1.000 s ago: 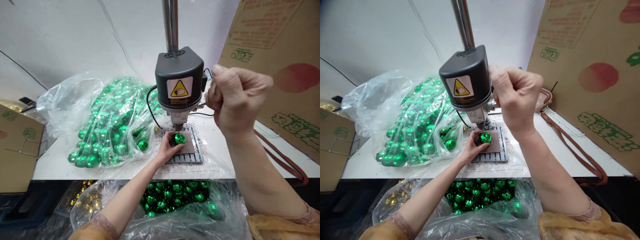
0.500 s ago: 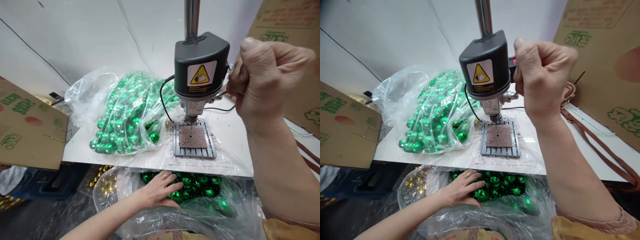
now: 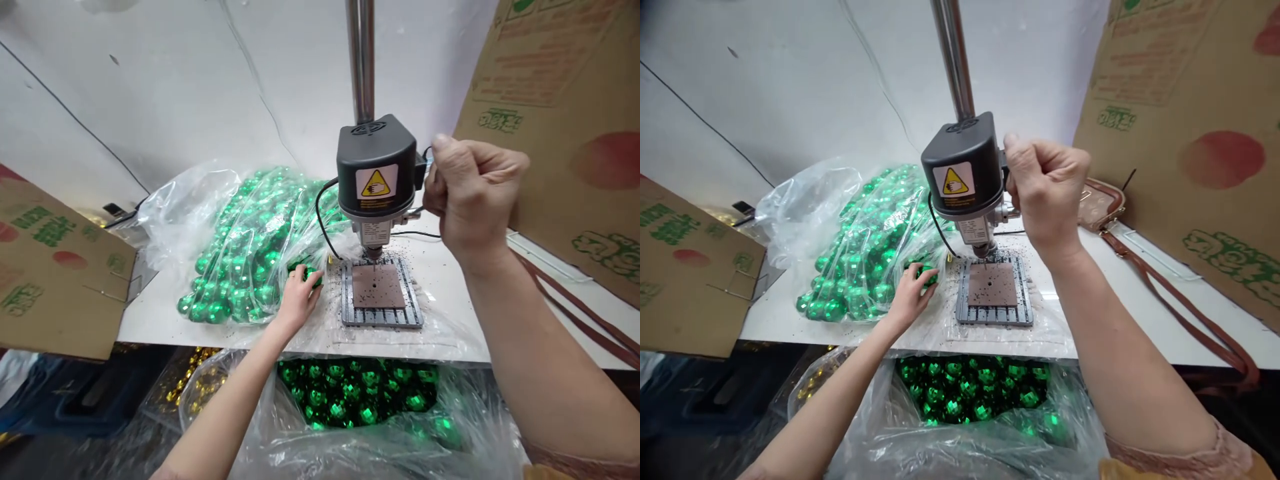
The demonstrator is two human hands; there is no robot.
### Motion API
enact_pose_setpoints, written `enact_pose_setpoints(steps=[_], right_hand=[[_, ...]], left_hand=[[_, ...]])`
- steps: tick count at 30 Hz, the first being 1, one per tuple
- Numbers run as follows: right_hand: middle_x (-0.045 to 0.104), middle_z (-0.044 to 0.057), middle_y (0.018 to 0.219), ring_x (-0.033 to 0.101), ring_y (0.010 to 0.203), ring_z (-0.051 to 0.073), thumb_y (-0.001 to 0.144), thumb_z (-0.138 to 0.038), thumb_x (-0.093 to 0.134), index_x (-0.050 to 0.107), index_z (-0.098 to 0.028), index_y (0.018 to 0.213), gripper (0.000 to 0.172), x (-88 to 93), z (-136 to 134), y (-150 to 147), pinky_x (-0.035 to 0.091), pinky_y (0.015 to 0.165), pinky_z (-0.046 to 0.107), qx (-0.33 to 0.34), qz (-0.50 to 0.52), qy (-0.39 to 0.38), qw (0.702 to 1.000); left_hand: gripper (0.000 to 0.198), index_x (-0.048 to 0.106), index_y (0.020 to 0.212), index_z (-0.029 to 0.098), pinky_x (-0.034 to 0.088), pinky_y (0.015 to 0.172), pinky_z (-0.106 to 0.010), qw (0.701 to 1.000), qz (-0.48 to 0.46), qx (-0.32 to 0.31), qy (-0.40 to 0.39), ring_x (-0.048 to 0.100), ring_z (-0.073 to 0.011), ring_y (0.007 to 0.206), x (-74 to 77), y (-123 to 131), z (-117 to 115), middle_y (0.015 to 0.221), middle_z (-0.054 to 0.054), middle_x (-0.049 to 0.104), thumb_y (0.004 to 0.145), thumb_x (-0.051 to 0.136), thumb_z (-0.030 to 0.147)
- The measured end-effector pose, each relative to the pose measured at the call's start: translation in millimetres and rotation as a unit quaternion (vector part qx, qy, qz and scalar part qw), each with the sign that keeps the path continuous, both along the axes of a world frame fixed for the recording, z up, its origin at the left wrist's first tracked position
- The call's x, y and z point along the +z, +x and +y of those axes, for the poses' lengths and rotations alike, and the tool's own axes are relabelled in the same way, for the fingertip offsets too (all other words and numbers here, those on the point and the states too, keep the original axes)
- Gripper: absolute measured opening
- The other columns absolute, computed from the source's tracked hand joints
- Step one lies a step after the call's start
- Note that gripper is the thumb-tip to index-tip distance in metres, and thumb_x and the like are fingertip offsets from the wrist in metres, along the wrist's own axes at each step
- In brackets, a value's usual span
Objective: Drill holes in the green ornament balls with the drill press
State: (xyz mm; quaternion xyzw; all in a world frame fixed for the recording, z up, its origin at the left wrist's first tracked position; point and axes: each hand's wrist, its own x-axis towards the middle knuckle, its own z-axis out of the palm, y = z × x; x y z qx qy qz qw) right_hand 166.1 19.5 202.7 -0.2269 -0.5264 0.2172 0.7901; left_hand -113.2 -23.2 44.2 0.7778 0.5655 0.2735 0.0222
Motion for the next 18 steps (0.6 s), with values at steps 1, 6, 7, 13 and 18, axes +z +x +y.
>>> enact_pose_setpoints(steps=[1,6,7,13,18], right_hand=[[0.034,-0.006,0.036,0.027,0.034,0.001,0.085,-0.022,0.065,0.041,-0.016,0.042,0.05,-0.2,0.9,0.2,0.016,0.035,0.023,0.001,-0.003,0.008,1.0],[0.033,-0.006,0.036,0.027,0.035,0.001,0.087,-0.027,0.065,0.04,-0.017,0.044,0.051,-0.8,2.2,0.4,0.02,0.036,0.024,-0.021,-0.035,0.01,0.999],[0.033,-0.006,0.037,0.026,0.035,0.001,0.087,-0.026,0.064,0.039,-0.017,0.044,0.051,-0.6,1.6,0.0,0.02,0.037,0.024,-0.019,-0.034,0.007,0.999],[0.031,-0.006,0.038,0.026,0.036,0.002,0.089,-0.022,0.061,0.037,-0.017,0.042,0.052,2.2,-2.7,-3.0,0.018,0.037,0.024,-0.003,-0.015,-0.005,1.0],[0.031,-0.006,0.04,0.027,0.038,0.002,0.087,-0.032,0.065,0.037,-0.017,0.043,0.054,3.4,-3.4,-3.9,0.022,0.041,0.024,-0.004,-0.015,-0.003,1.0]], left_hand=[[0.026,0.069,0.115,0.026,0.047,0.098,-0.045,0.998,-0.064,-0.018,0.01,0.056,-0.0285,0.112,3.9,7.2,-3.6,0.119,-0.011,0.057,0.09,0.063,0.027],[0.042,0.06,0.124,0.025,0.055,0.09,-0.04,0.857,-0.475,-0.059,-0.191,0.066,-0.0207,0.096,4.0,56.6,-9.9,0.108,-0.006,0.067,0.092,0.061,0.052],[0.045,0.059,0.124,0.025,0.057,0.088,-0.04,0.809,-0.534,-0.059,-0.237,0.067,-0.0202,0.095,0.3,65.4,-8.1,0.109,-0.006,0.068,0.091,0.062,0.055],[0.055,0.059,0.123,0.024,0.058,0.09,-0.037,0.717,-0.634,-0.034,-0.287,0.069,-0.0198,0.102,-17.2,87.1,7.7,0.12,-0.008,0.067,0.078,0.078,0.048],[0.063,0.059,0.124,0.021,0.056,0.087,-0.033,0.782,-0.567,-0.043,-0.254,0.067,-0.0199,0.102,-24.8,88.0,14.6,0.112,-0.008,0.07,0.073,0.083,0.049]])
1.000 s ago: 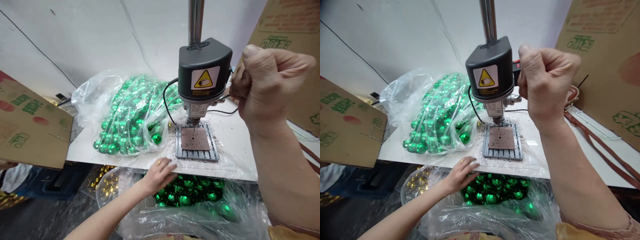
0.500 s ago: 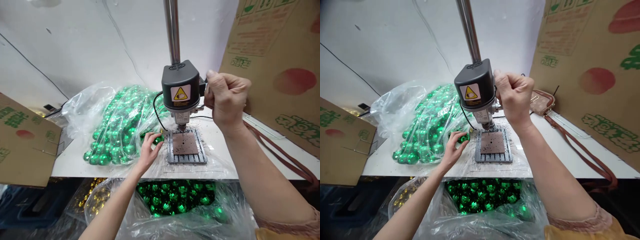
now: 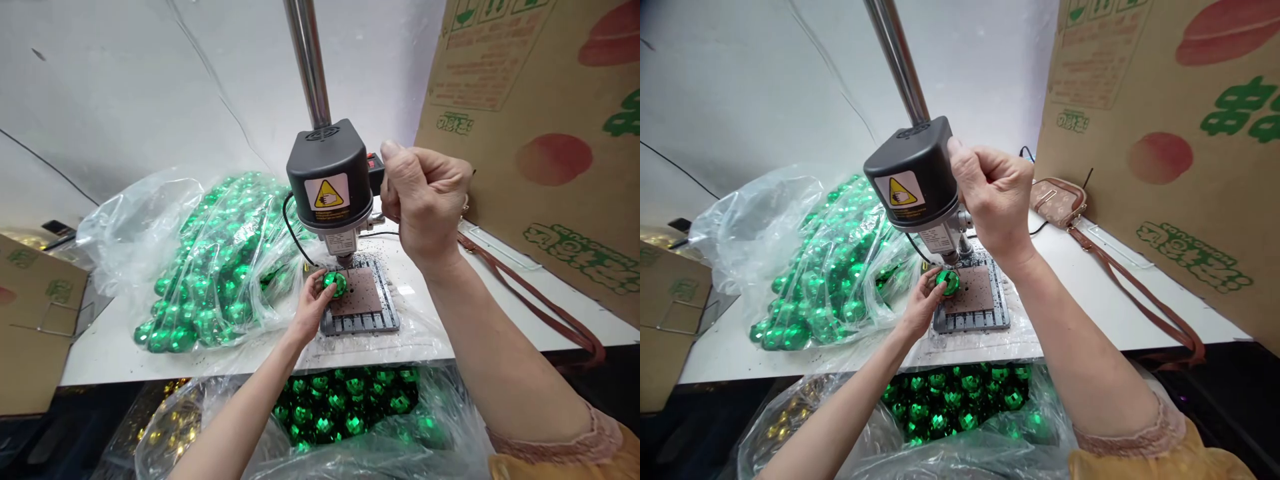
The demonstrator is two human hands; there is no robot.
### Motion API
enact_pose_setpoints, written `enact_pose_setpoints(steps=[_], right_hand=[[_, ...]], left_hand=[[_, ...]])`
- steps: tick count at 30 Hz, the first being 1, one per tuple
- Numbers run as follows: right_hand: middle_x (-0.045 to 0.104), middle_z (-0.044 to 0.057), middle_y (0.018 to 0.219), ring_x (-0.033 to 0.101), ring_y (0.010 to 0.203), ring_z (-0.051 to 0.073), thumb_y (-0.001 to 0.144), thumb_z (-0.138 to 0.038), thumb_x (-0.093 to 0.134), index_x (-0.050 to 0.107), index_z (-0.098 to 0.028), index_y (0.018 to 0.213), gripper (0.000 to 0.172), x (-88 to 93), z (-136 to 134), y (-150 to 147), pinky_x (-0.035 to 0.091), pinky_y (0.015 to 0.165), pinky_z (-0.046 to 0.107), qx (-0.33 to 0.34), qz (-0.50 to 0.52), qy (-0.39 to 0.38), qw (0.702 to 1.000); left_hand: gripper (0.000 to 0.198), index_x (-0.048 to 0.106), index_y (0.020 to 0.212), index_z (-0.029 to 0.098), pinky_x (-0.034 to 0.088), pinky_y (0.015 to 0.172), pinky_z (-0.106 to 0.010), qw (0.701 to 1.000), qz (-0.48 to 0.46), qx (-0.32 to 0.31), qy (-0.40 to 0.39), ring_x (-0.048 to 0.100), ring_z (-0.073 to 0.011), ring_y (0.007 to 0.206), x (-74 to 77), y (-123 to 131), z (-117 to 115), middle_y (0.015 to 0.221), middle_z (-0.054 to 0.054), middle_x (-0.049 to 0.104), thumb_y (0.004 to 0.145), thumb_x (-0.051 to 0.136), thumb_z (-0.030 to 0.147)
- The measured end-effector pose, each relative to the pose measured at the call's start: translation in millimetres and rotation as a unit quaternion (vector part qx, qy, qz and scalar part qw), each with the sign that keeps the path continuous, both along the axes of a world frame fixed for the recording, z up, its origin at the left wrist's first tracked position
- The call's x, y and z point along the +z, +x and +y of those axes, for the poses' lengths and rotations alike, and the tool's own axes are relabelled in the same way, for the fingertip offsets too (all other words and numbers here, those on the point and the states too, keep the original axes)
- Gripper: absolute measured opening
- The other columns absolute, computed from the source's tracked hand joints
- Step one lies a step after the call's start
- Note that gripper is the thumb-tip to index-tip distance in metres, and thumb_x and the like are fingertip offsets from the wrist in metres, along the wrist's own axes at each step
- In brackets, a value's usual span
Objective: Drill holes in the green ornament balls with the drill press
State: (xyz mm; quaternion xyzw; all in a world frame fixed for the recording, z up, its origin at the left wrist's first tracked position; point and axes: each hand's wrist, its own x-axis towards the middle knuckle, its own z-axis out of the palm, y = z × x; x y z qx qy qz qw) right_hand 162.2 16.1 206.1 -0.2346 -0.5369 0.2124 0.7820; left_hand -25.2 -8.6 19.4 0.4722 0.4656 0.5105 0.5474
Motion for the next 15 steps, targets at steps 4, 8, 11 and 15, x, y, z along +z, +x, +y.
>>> enact_pose_setpoints(steps=[4,8,11,15], right_hand=[[0.031,-0.005,0.042,0.027,0.041,0.003,0.087,-0.04,0.064,0.034,-0.018,0.046,0.055,-0.8,0.0,-0.1,0.025,0.044,0.025,-0.022,-0.019,0.009,1.0],[0.029,-0.005,0.043,0.026,0.041,0.003,0.087,-0.046,0.061,0.031,-0.019,0.048,0.056,-0.6,-0.5,-0.2,0.023,0.044,0.026,-0.037,-0.034,0.002,0.999],[0.03,-0.005,0.042,0.026,0.04,0.003,0.087,-0.045,0.061,0.032,-0.019,0.047,0.056,0.5,-0.6,0.1,0.024,0.042,0.025,-0.043,-0.037,-0.004,0.998],[0.03,-0.006,0.04,0.027,0.038,0.002,0.088,-0.034,0.062,0.034,-0.019,0.045,0.054,1.3,-1.3,0.3,0.024,0.041,0.024,-0.037,-0.03,-0.004,0.999]], left_hand=[[0.06,0.06,0.117,0.019,0.054,0.092,-0.035,0.998,0.044,-0.011,0.041,0.066,-0.021,0.103,-5.6,2.6,6.7,0.109,-0.008,0.07,0.071,0.084,0.051],[0.058,0.061,0.116,0.019,0.055,0.091,-0.037,0.994,0.068,-0.034,0.076,0.067,-0.0221,0.102,-9.5,5.6,13.4,0.11,-0.008,0.07,0.072,0.083,0.05],[0.056,0.061,0.117,0.02,0.054,0.091,-0.037,0.989,0.105,-0.044,0.091,0.067,-0.0221,0.101,-11.4,7.7,16.2,0.112,-0.008,0.069,0.073,0.084,0.046],[0.06,0.057,0.122,0.021,0.053,0.089,-0.036,0.976,0.175,-0.04,0.12,0.066,-0.0211,0.098,-10.6,10.8,14.9,0.115,-0.008,0.068,0.072,0.085,0.038]])
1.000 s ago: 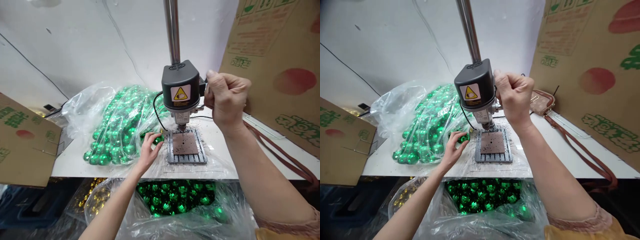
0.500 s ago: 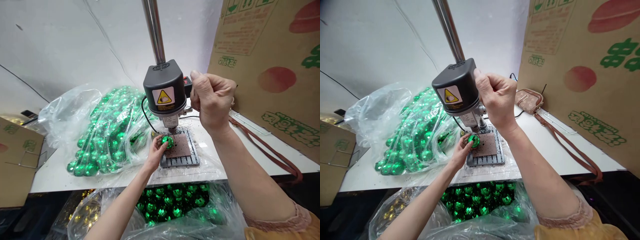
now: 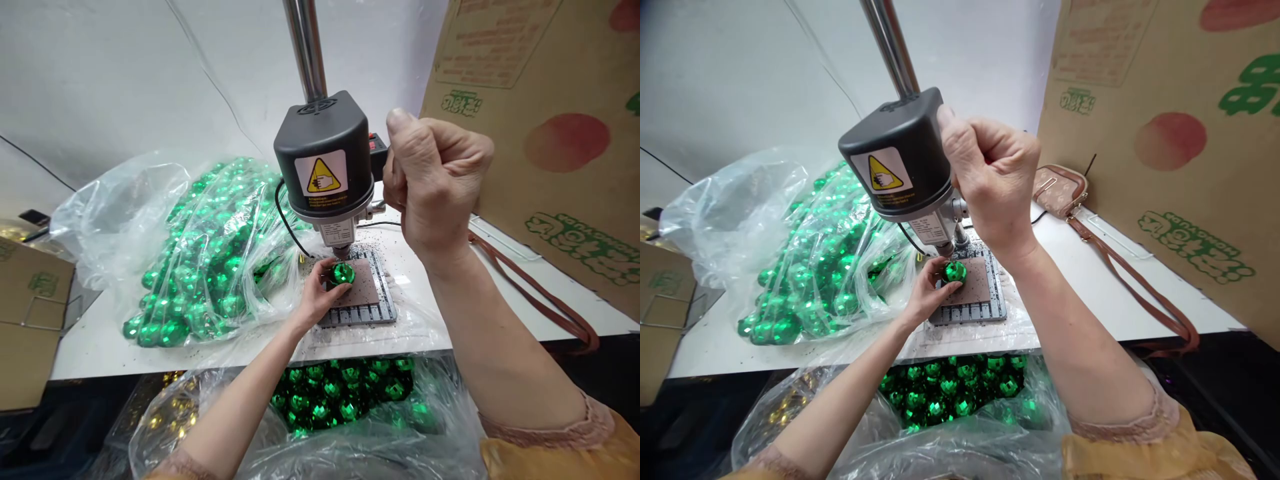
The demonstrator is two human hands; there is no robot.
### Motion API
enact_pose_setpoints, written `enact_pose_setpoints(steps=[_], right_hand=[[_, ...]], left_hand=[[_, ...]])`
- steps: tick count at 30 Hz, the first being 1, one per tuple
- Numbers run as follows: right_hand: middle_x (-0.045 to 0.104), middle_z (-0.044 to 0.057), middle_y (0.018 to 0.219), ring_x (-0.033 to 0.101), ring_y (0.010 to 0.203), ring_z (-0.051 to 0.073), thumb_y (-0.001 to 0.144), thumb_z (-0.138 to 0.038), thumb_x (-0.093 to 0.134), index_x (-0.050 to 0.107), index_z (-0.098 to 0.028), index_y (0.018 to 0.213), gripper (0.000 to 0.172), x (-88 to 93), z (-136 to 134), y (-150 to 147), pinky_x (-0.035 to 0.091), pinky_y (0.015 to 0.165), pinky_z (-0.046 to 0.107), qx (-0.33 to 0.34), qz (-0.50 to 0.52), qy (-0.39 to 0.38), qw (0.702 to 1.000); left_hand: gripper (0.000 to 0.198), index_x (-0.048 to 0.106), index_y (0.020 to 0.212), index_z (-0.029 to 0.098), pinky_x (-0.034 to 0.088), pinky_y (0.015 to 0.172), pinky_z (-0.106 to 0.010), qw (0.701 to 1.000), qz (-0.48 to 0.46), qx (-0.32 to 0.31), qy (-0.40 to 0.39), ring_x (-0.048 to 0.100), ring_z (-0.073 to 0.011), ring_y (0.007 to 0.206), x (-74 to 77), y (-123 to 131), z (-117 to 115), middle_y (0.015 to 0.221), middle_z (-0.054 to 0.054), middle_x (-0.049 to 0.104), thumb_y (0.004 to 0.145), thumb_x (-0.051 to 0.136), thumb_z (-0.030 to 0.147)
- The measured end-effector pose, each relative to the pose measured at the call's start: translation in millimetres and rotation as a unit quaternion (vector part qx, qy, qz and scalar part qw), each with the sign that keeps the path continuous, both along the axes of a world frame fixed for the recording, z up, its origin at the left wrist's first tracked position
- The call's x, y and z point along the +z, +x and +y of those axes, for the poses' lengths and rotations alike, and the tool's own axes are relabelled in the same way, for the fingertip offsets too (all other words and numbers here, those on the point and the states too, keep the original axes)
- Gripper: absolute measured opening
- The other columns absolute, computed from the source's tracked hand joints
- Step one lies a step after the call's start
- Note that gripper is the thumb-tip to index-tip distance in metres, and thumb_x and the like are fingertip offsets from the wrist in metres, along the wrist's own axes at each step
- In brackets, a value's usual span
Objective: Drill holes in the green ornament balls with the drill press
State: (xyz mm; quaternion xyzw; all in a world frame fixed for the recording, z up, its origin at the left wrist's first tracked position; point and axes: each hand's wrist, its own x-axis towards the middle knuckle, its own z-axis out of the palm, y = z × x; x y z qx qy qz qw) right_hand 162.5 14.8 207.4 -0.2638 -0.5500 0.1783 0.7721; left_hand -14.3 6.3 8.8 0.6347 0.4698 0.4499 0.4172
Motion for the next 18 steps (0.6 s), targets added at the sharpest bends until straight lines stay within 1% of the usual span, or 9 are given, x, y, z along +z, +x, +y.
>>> enact_pose_setpoints(steps=[2,6,8,10,12,15,18], right_hand=[[0.03,-0.006,0.041,0.027,0.038,0.002,0.089,-0.03,0.06,0.034,-0.019,0.045,0.052,-0.3,-0.5,-0.2,0.024,0.041,0.024,-0.001,0.001,-0.002,1.0],[0.032,-0.006,0.041,0.027,0.038,0.003,0.09,-0.025,0.058,0.035,-0.019,0.046,0.05,-1.2,-0.3,-0.4,0.023,0.041,0.026,-0.005,0.007,0.007,1.0],[0.032,-0.006,0.041,0.026,0.038,0.004,0.089,-0.026,0.06,0.035,-0.02,0.046,0.05,-1.4,0.3,-0.1,0.022,0.04,0.028,-0.001,0.012,0.012,1.0],[0.032,-0.005,0.042,0.026,0.038,0.004,0.088,-0.029,0.062,0.035,-0.02,0.047,0.049,-2.1,0.8,0.4,0.023,0.041,0.029,0.001,0.009,0.018,1.0],[0.031,-0.005,0.042,0.026,0.039,0.004,0.088,-0.035,0.062,0.034,-0.02,0.048,0.051,-4.2,0.4,0.7,0.024,0.041,0.029,-0.012,-0.007,0.026,1.0],[0.03,-0.005,0.044,0.028,0.04,0.003,0.089,-0.042,0.06,0.033,-0.019,0.049,0.053,-11.1,-2.4,-0.2,0.024,0.042,0.027,-0.036,-0.027,0.044,0.998],[0.027,-0.006,0.044,0.029,0.039,0.003,0.09,-0.033,0.06,0.034,-0.018,0.048,0.052,-21.4,-7.0,-2.7,0.021,0.043,0.027,-0.038,0.002,0.078,0.996]], left_hand=[[0.06,0.057,0.122,0.021,0.053,0.088,-0.037,0.999,0.029,0.005,0.02,0.066,-0.0216,0.098,1.7,1.9,-1.7,0.115,-0.008,0.068,0.071,0.085,0.035],[0.05,0.063,0.114,0.02,0.051,0.092,-0.04,0.995,0.091,0.011,0.046,0.065,-0.0243,0.1,3.9,6.4,-3.9,0.109,-0.008,0.068,0.071,0.085,0.033],[0.05,0.063,0.116,0.02,0.05,0.096,-0.041,0.995,0.083,0.0,0.049,0.064,-0.0256,0.105,2.7,8.6,-4.5,0.112,-0.008,0.068,0.072,0.084,0.034],[0.052,0.06,0.119,0.02,0.05,0.097,-0.041,0.998,0.051,-0.018,0.042,0.065,-0.0254,0.107,-0.1,10.1,-5.1,0.115,-0.009,0.068,0.075,0.082,0.036],[0.053,0.058,0.122,0.02,0.051,0.097,-0.039,0.998,0.031,-0.031,0.038,0.065,-0.0247,0.107,-3.6,10.5,-5.6,0.116,-0.009,0.069,0.077,0.081,0.036],[0.053,0.057,0.123,0.02,0.051,0.098,-0.039,0.998,0.041,-0.031,0.04,0.065,-0.0248,0.11,-8.2,9.6,-5.8,0.119,-0.009,0.068,0.078,0.08,0.036],[0.054,0.056,0.124,0.021,0.051,0.098,-0.039,0.998,0.048,-0.033,0.04,0.065,-0.0248,0.111,-10.1,8.8,-5.5,0.121,-0.009,0.067,0.078,0.08,0.035]])
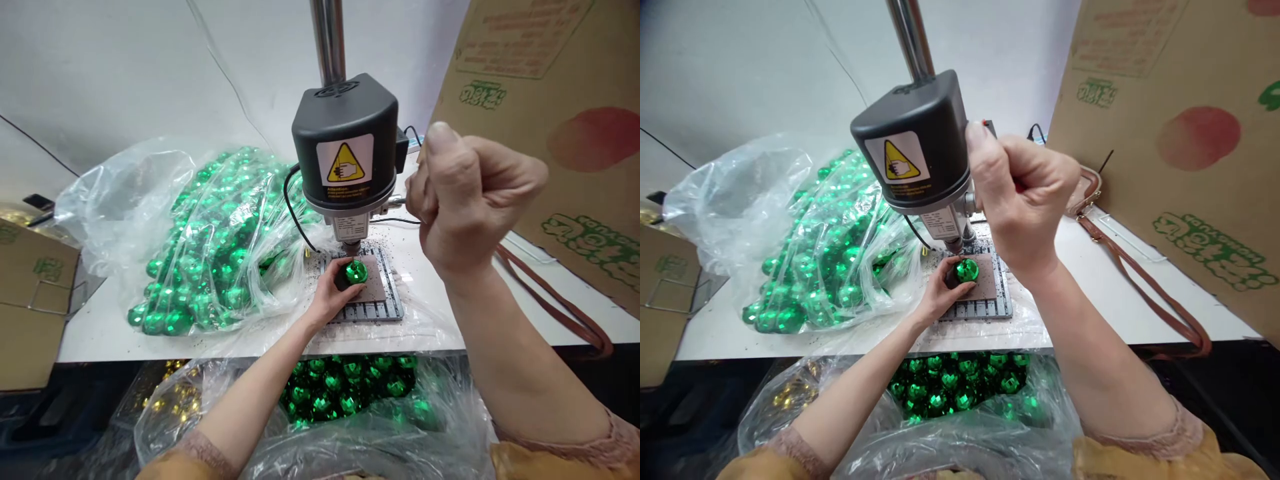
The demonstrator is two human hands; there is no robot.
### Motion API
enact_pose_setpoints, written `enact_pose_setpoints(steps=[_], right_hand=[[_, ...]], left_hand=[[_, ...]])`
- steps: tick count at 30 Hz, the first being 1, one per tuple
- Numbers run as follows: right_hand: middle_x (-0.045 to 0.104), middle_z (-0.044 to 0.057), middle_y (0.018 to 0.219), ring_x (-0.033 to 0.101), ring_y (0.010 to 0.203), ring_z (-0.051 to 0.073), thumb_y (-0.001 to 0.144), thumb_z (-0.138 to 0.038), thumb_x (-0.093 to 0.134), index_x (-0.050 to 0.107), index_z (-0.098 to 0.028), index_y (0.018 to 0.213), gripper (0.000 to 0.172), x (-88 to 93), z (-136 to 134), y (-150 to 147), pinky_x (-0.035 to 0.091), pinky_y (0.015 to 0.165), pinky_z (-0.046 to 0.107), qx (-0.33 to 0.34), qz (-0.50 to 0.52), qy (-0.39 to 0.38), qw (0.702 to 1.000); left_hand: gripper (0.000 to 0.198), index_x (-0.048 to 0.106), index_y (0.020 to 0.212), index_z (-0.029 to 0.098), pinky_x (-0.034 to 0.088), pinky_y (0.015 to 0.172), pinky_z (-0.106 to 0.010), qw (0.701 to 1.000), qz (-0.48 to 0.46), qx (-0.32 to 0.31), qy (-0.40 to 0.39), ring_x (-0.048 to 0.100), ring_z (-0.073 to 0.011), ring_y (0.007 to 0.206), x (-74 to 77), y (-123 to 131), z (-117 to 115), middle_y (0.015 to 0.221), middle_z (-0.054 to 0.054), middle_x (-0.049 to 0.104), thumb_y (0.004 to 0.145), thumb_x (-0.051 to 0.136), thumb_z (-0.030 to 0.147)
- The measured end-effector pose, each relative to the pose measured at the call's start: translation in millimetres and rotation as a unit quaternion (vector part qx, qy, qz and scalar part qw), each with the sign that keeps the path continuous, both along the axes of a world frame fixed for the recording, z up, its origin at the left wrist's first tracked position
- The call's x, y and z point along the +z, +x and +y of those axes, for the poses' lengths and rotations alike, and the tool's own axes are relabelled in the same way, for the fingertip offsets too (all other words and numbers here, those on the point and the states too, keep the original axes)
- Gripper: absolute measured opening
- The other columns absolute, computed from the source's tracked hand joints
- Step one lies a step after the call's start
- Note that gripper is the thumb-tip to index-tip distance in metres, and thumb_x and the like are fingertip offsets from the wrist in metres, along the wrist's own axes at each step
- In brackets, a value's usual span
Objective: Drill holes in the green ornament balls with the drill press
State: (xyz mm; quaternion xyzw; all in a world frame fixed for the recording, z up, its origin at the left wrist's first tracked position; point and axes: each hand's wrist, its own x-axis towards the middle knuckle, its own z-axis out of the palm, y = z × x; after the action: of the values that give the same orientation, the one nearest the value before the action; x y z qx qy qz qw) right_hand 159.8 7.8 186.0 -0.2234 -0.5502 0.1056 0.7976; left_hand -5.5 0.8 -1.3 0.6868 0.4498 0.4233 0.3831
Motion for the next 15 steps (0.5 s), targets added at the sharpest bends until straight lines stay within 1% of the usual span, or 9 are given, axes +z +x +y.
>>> enact_pose_setpoints(steps=[3,7,12,15], right_hand=[[0.023,-0.006,0.041,0.027,0.037,0.004,0.088,-0.028,0.061,0.03,-0.017,0.044,0.055,-10.9,-4.2,-2.6,0.02,0.043,0.028,-0.009,0.029,0.025,0.999],[0.022,-0.005,0.04,0.026,0.036,0.004,0.087,-0.029,0.063,0.022,-0.016,0.045,0.06,-22.6,-7.9,-5.0,0.018,0.044,0.03,-0.046,0.048,0.023,0.998],[0.027,-0.005,0.04,0.027,0.036,0.004,0.086,-0.029,0.062,0.022,-0.016,0.045,0.059,-31.2,-9.2,-6.3,0.015,0.043,0.029,-0.077,0.045,0.024,0.996],[0.028,-0.005,0.042,0.027,0.037,0.003,0.087,-0.03,0.061,0.019,-0.016,0.047,0.06,-34.5,-9.1,-4.0,0.018,0.044,0.028,-0.096,0.04,0.038,0.994]], left_hand=[[0.053,0.057,0.123,0.02,0.052,0.099,-0.04,1.0,-0.005,0.0,0.007,0.065,-0.0251,0.111,0.9,0.6,-0.1,0.12,-0.009,0.067,0.078,0.081,0.034],[0.052,0.057,0.123,0.021,0.051,0.1,-0.04,1.0,-0.011,-0.001,0.016,0.065,-0.0253,0.112,2.8,1.5,-0.8,0.121,-0.009,0.067,0.078,0.081,0.034],[0.053,0.056,0.124,0.021,0.051,0.1,-0.041,1.0,-0.007,-0.007,0.01,0.065,-0.0251,0.111,1.4,1.1,-0.9,0.119,-0.009,0.068,0.078,0.08,0.033],[0.054,0.056,0.125,0.021,0.05,0.101,-0.04,1.0,-0.014,-0.01,0.009,0.064,-0.0254,0.113,1.0,0.9,-1.0,0.12,-0.009,0.067,0.078,0.08,0.034]])
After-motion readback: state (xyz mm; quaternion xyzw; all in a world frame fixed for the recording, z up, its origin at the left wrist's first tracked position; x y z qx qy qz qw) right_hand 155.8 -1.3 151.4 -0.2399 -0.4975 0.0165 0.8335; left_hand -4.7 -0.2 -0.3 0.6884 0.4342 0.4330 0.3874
